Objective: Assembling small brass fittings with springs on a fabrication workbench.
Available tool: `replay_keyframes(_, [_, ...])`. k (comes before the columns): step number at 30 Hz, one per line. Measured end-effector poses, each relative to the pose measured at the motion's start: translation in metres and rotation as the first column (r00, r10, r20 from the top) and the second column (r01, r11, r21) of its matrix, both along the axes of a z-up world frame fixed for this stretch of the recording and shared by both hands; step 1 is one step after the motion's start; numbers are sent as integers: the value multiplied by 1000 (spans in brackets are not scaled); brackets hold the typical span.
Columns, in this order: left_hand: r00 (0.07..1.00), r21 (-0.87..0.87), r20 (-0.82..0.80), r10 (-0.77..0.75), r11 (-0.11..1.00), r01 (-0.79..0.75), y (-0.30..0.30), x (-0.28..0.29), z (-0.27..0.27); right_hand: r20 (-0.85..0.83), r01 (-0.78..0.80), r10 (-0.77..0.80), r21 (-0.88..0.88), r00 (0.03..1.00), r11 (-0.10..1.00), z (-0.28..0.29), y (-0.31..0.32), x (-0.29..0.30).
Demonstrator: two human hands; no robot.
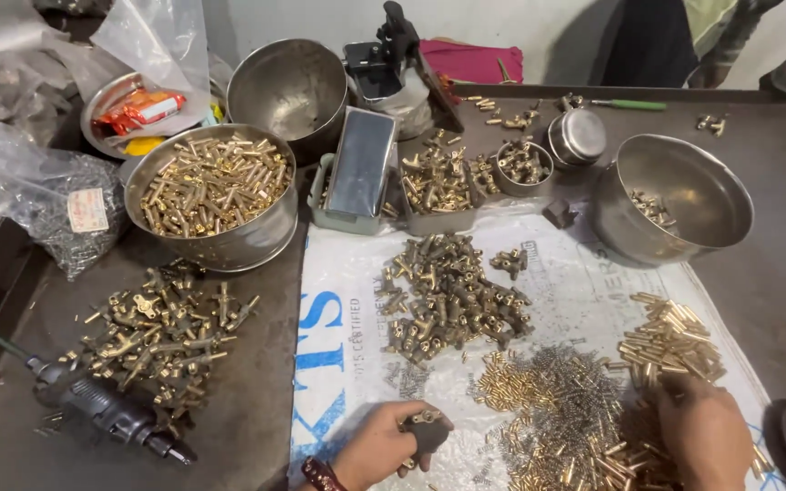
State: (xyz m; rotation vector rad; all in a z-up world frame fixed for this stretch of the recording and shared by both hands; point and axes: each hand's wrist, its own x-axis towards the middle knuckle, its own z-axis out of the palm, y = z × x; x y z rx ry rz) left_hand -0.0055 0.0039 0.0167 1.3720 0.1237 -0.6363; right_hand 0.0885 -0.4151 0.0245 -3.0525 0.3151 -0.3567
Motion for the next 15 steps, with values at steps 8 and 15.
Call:
replay_keyframes(8, [999, 54, 25, -47, 997, 46, -4, 3, -25, -28, -322, 437, 634, 899, 703, 47, 141, -34])
replay_keyframes(15, [997, -56, 55, 53, 997, -50, 5, -3, -30, 25, -496, 782, 785, 623, 370, 27, 207, -54])
